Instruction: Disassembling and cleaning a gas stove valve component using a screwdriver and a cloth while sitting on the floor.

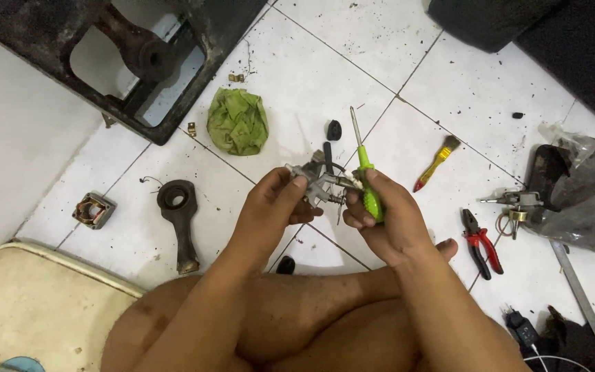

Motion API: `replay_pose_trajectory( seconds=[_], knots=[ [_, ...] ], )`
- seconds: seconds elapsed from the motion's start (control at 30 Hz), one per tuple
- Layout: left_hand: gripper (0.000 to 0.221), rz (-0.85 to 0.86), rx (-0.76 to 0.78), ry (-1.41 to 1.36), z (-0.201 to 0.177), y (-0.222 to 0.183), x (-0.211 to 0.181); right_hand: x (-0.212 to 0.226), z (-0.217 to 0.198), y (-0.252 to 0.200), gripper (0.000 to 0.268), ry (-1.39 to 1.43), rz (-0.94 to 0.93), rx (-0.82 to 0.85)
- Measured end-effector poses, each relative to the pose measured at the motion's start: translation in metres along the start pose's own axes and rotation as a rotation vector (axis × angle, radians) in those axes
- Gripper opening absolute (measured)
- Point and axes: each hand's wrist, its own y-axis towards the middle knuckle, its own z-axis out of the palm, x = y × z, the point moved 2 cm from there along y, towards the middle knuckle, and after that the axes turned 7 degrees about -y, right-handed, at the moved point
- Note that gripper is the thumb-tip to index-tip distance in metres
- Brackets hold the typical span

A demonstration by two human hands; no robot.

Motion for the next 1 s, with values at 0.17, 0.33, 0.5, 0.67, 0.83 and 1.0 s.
replay_pose_trajectory(
  seconds=[0.17,0.33,0.5,0.67,0.83,1.0],
  knots=[
    [0.056,-0.031,0.014,0.031,0.0,-0.002,0.004,0.0,0.005,-0.003,0.022,-0.052,-0.146,0.028],
    [0.053,0.033,0.035,0.148,0.002,-0.005,0.005,-0.002,0.01,0.0,0.015,-0.145,-0.221,-0.078],
    [0.058,0.024,0.093,0.131,0.008,-0.015,-0.009,0.003,0.013,0.001,0.015,-0.106,-0.239,-0.125],
    [0.06,0.614,-0.013,0.576,0.013,-0.032,-0.042,0.023,0.021,-0.017,0.017,-0.762,-0.526,-0.364],
    [0.047,0.941,0.099,0.797,0.02,-0.033,-0.029,0.027,0.035,-0.03,0.019,-0.834,-0.614,-0.437],
    [0.03,1.067,0.026,0.846,0.021,-0.029,-0.021,0.025,0.04,-0.037,0.021,-0.829,-0.612,-0.463]
  ],
)
